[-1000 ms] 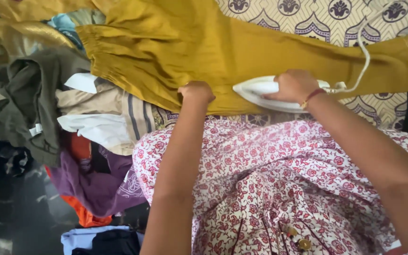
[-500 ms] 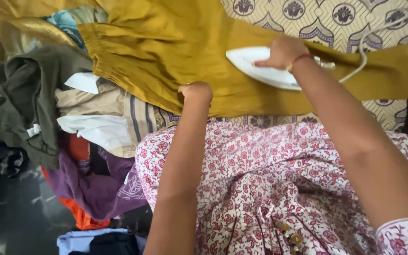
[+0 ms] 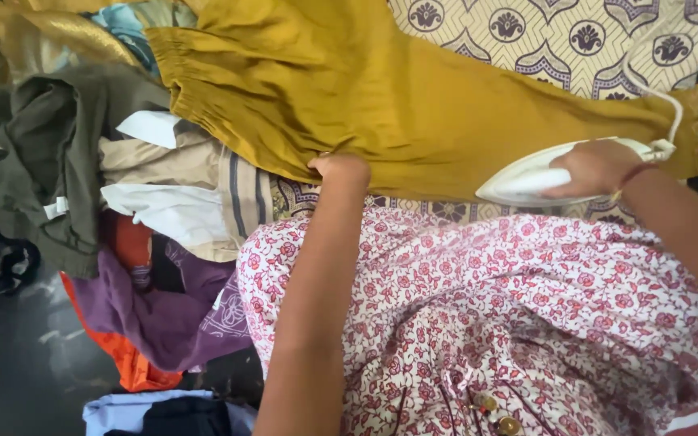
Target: The person irons a yellow garment on a patterned surface, smoothing the fabric by hand before folding it into a smaller shape and lifting it. Other pieces of clothing are moved aside throughout the process.
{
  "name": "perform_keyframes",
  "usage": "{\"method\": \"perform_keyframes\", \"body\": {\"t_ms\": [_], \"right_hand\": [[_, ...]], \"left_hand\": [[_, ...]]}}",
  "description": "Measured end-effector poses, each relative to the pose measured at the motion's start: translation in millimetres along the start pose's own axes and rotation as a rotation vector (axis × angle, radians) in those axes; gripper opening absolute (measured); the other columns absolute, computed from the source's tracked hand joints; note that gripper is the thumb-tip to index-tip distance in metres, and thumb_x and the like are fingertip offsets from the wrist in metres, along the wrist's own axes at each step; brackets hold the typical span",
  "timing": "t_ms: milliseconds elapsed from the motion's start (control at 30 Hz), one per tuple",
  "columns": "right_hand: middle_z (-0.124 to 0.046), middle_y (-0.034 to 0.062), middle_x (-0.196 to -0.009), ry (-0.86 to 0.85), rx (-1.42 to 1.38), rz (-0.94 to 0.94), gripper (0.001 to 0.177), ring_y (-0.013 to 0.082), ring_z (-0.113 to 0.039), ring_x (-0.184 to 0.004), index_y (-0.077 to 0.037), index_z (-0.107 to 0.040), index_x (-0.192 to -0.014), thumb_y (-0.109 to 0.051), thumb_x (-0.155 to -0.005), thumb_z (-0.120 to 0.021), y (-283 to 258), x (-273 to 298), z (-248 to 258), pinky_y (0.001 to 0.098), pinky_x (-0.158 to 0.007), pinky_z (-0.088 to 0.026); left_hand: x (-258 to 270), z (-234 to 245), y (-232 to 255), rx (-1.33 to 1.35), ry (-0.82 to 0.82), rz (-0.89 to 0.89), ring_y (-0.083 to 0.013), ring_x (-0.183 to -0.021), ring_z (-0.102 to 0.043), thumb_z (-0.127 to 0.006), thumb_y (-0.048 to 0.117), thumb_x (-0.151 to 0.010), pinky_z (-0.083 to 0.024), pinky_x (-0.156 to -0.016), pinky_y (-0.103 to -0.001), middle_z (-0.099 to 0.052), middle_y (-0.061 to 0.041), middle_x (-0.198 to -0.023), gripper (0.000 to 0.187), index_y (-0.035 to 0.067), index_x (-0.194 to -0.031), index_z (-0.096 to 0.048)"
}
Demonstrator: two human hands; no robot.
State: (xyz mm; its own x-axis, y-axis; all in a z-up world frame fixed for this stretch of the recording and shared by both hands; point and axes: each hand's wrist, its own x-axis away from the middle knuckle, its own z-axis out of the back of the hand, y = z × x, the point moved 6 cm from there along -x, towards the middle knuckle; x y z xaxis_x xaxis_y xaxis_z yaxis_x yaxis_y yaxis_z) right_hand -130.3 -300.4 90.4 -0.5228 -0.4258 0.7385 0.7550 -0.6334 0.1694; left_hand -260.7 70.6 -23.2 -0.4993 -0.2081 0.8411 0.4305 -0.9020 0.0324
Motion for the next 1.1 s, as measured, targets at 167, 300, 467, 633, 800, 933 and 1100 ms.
{"method": "perform_keyframes", "body": {"t_ms": [167, 300, 467, 633, 800, 933, 1100], "right_hand": [[-0.078, 0.0124, -0.1, 0.035, -0.027, 0.02, 0.066, 0.0289, -0.075, -0.092, -0.022, -0.079, -0.113, -0.074, -0.076, -0.062, -33.5, -9.3, 1.3, 0.044, -0.089, -0.059], [-0.078, 0.0109, -0.093, 0.096, -0.15, 0.075, 0.056, 0.0267, -0.075, -0.086, -0.018, -0.08, -0.103, -0.067, -0.082, -0.066, -115.9, -12.9, 47.3, 0.0434, -0.084, -0.059], [-0.076, 0.0119, -0.086, 0.046, -0.099, 0.099, 0.07, 0.0249, -0.074, -0.079, -0.011, -0.078, -0.091, -0.077, -0.091, -0.057, -188.6, -40.2, 84.8, 0.042, -0.076, -0.06], [-0.075, 0.0145, -0.087, 0.202, -0.21, 0.159, 0.062, 0.0313, -0.073, -0.083, -0.015, -0.079, -0.092, -0.074, -0.084, -0.062, -187.5, -30.8, 95.2, 0.0451, -0.076, -0.058], [-0.077, 0.0125, -0.091, 0.113, -0.162, 0.032, 0.068, 0.0266, -0.075, -0.082, -0.018, -0.079, -0.103, -0.079, -0.085, -0.054, -92.4, -15.0, 34.3, 0.0426, -0.076, -0.06], [-0.079, 0.0107, -0.093, 0.043, -0.096, -0.081, 0.075, 0.0214, -0.076, -0.084, -0.019, -0.078, -0.115, -0.081, -0.086, -0.046, -27.9, -1.1, -0.8, 0.039, -0.075, -0.063], [-0.078, 0.0116, -0.092, 0.154, -0.055, -0.043, 0.075, 0.0247, -0.075, -0.08, -0.019, -0.078, -0.116, -0.08, -0.085, -0.048, -56.8, -14.9, 5.9, 0.0396, -0.074, -0.061]], "left_hand": [[8.6, 23.0, 11.0, -0.016, 0.007, -0.027, -0.038, -0.147, -0.038, -0.061, 0.034, -0.098, -0.029, -0.113, -0.068, -0.038, -0.008, -0.162, 0.059, 0.013, -0.151, -0.048], [0.6, 40.6, 1.5, 0.042, 0.321, 0.043, -0.0352, -0.135, -0.055, -0.052, 0.029, -0.102, -0.04, -0.106, -0.058, -0.057, -0.014, -0.149, 0.044, 0.011, -0.14, -0.063], [2.8, 52.6, -27.1, 0.066, 0.4, 0.088, -0.0336, -0.133, -0.058, -0.049, 0.027, -0.104, -0.044, -0.105, -0.052, -0.062, -0.014, -0.145, 0.042, 0.007, -0.138, -0.065], [-4.1, 37.9, -61.5, 0.191, 0.334, 0.143, -0.035, -0.135, -0.051, -0.048, 0.029, -0.1, -0.04, -0.106, -0.054, -0.053, -0.016, -0.148, 0.046, 0.01, -0.141, -0.057], [5.2, 46.9, -49.9, 0.154, 0.268, 0.146, -0.0355, -0.138, -0.05, -0.05, 0.031, -0.101, -0.04, -0.109, -0.054, -0.052, -0.015, -0.151, 0.047, 0.011, -0.143, -0.057], [4.9, 60.3, -19.3, -0.074, 0.392, 0.129, -0.0399, -0.126, -0.054, -0.055, 0.04, -0.096, -0.042, -0.099, -0.058, -0.053, -0.021, -0.142, 0.054, 0.005, -0.137, -0.058], [-19.7, 67.8, 29.7, 0.079, 0.59, -0.188, -0.0332, -0.115, -0.067, -0.055, 0.023, -0.098, -0.053, -0.092, -0.051, -0.07, -0.013, -0.123, 0.028, 0.013, -0.118, -0.072]]}}
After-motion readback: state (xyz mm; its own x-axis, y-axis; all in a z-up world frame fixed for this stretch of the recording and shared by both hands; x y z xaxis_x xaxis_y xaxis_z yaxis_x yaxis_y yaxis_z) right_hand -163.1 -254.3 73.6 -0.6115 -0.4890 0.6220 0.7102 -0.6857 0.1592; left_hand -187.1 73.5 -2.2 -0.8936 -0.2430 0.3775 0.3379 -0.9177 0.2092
